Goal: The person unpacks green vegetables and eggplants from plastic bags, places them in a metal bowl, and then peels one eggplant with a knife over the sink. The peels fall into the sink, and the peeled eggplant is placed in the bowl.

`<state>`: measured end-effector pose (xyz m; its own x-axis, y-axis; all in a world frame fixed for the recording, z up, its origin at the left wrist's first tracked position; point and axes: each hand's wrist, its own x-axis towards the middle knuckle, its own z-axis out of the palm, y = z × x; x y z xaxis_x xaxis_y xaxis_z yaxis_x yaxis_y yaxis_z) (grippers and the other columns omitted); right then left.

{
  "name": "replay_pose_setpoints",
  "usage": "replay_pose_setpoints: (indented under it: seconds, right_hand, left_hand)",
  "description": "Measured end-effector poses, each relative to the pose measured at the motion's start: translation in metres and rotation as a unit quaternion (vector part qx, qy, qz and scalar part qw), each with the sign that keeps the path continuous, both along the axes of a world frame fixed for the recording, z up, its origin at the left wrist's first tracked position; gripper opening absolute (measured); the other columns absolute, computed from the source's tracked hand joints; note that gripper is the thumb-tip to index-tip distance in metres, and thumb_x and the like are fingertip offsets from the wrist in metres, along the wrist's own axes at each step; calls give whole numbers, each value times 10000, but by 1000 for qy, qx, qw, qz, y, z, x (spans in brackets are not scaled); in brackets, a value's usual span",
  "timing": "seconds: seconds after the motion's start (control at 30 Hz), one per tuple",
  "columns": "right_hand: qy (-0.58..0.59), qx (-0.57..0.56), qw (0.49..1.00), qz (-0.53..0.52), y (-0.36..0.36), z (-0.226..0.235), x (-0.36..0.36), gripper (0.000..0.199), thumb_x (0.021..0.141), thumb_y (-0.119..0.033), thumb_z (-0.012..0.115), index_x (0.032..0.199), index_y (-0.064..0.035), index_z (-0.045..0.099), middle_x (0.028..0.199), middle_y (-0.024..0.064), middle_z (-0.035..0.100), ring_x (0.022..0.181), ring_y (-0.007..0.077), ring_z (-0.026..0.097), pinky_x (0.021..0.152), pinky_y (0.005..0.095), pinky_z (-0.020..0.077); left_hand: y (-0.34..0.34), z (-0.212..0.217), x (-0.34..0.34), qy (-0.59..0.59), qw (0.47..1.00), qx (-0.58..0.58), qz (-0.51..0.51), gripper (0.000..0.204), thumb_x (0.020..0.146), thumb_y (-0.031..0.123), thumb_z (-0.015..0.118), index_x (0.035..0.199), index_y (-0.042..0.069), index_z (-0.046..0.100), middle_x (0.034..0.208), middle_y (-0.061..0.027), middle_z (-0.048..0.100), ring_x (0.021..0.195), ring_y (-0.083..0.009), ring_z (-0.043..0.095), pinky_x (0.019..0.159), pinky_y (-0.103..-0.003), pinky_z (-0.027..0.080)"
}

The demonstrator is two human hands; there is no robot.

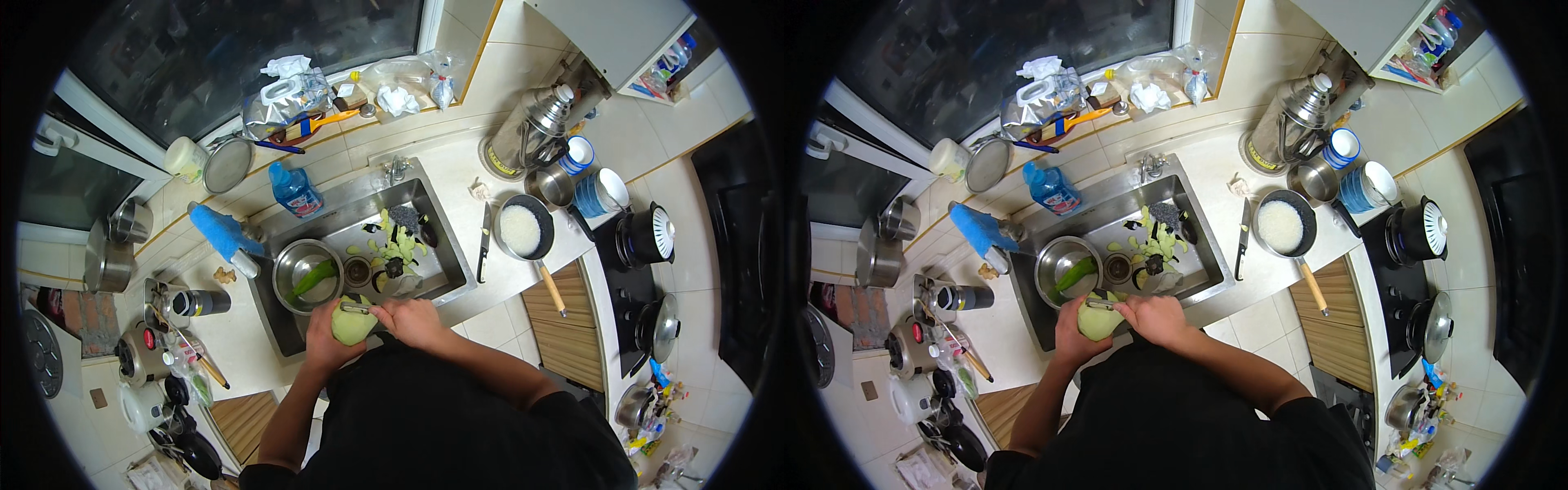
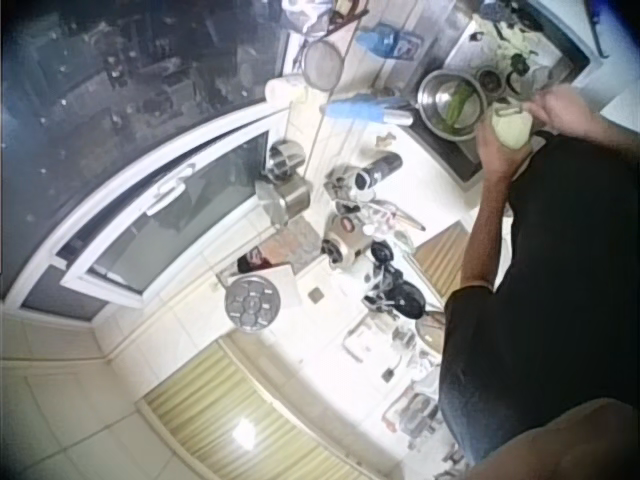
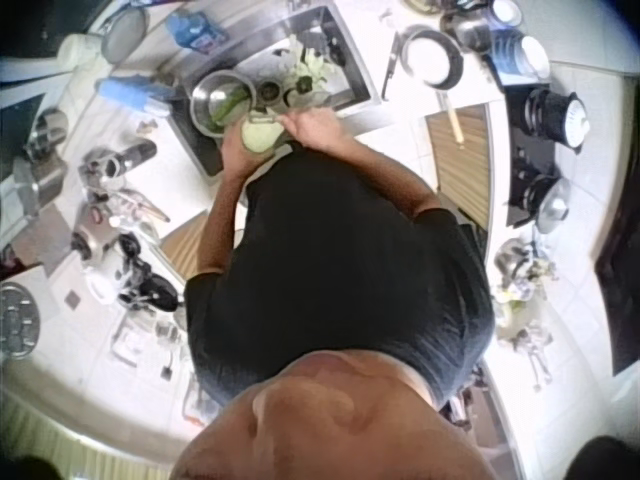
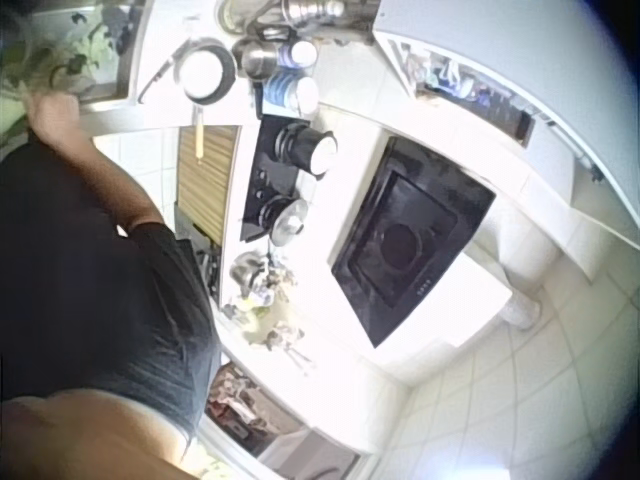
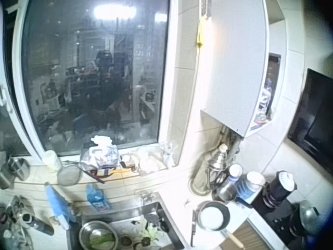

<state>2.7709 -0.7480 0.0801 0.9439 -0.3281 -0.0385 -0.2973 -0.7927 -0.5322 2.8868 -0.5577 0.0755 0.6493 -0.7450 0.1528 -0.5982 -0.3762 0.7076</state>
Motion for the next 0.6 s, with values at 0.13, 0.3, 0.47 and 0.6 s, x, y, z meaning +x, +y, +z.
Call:
replay_pose_setpoints:
  seconds: [0.13,0.3,0.47,0.6]
  right_hand:
    - [123,2,991,-48,-22,-40,-3,598,1045,-545,389,816,-78,684,734,168,704,693,387,692,606,511,543]
    - [82,168,978,-87,-31,-15,-15,603,1046,-537,400,822,-49,674,761,234,676,766,455,665,675,540,527]
    - [34,143,989,-19,-5,23,-20,584,1047,-523,415,805,-54,665,702,208,664,726,455,659,651,555,524]
    - [98,87,987,-89,-18,-13,-12,591,1043,-527,421,793,-60,682,720,196,680,709,436,670,635,546,531]
  left_hand:
    - [11,11,-12,71,997,-8,-14,908,507,218,905,1314,56,521,1205,-170,620,1118,-387,596,953,-468,511]
    - [5,20,-9,-19,996,-31,-85,926,491,213,929,1306,54,519,1304,-165,597,1169,-387,587,996,-477,486]
    - [13,10,-2,-71,989,-8,-129,919,467,215,941,1273,44,533,1308,-171,590,1227,-393,562,1029,-515,451]
    - [17,13,1,-99,981,-26,-163,924,448,234,958,1252,44,543,1318,-170,583,1237,-405,553,1052,-527,439]
